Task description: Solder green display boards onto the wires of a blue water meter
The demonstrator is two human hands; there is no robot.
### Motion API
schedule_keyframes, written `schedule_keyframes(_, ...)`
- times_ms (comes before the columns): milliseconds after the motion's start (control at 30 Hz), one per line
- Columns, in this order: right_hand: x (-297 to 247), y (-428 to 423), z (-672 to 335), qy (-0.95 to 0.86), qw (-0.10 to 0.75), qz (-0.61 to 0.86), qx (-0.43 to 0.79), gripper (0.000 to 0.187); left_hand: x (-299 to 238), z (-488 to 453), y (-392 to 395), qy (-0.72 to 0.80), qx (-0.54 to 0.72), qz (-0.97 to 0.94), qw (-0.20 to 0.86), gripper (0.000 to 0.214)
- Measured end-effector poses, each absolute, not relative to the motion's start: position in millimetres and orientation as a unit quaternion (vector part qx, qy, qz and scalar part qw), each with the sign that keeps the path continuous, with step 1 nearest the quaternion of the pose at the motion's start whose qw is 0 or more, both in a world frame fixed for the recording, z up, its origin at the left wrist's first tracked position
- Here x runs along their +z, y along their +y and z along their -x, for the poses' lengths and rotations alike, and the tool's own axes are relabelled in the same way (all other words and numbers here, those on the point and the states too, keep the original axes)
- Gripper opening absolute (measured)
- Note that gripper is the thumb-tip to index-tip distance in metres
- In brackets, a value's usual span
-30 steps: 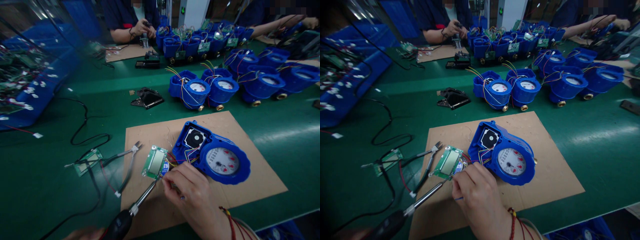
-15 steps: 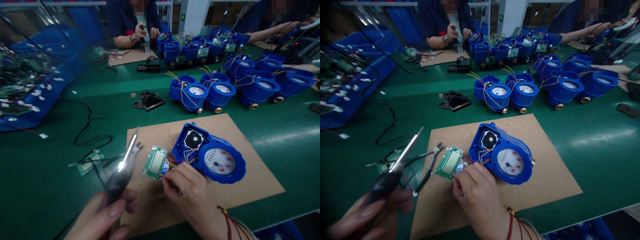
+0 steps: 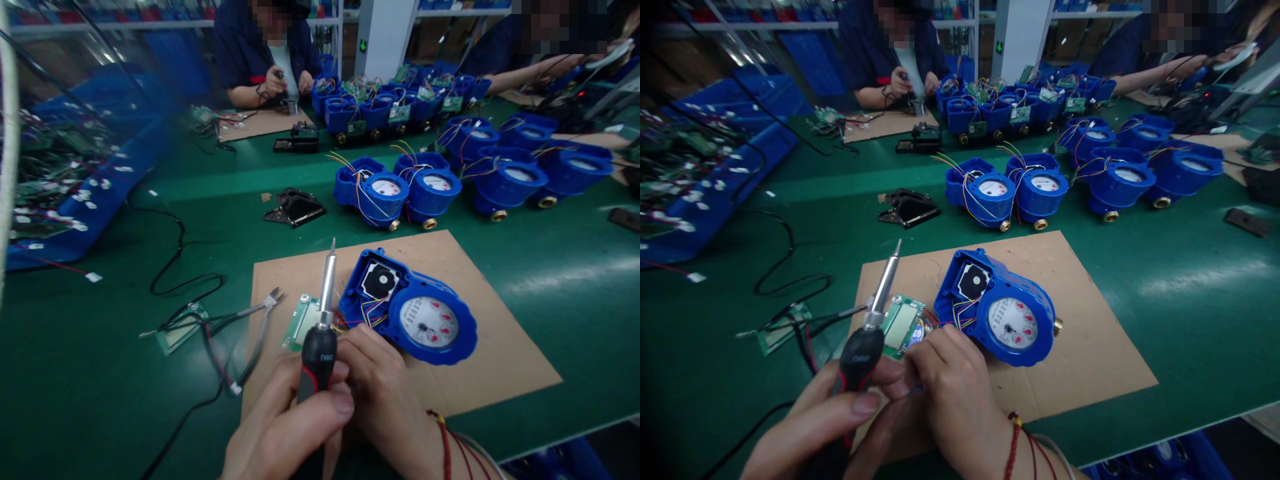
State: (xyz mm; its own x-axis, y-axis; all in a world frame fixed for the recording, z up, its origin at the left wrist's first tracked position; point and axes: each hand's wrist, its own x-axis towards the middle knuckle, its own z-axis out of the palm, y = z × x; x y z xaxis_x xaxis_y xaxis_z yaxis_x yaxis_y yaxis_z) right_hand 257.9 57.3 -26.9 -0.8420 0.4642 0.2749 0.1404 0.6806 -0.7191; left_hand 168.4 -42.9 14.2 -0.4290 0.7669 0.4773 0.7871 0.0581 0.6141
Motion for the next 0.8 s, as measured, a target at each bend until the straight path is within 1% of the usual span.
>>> schedule_keyframes(67,-28,57,-257,-0.891,0.225,0.175,0.353,0.015,8,-166,-51,-0.723,-0.443,0.530,0.021,0.024)
schedule_keyframes(200,-30,58,-255,-0.891,0.236,0.173,0.347,0.016,-14,-155,-68,-0.753,-0.432,0.495,0.035,0.030)
schedule_keyframes(333,-27,63,-256,-0.878,0.246,0.150,0.382,0.014,-31,-139,-78,-0.746,-0.350,0.565,0.041,0.028)
schedule_keyframes(433,-23,66,-257,-0.866,0.265,0.127,0.405,0.008,-33,-134,-80,-0.756,-0.304,0.577,0.048,0.024)
schedule_keyframes(633,-17,70,-259,-0.844,0.269,0.111,0.450,0.005,-32,-139,-72,-0.745,-0.349,0.567,0.044,0.024)
schedule_keyframes(800,-15,66,-258,-0.841,0.300,0.138,0.428,0.009,-30,-135,-69,-0.749,-0.324,0.576,0.045,0.023)
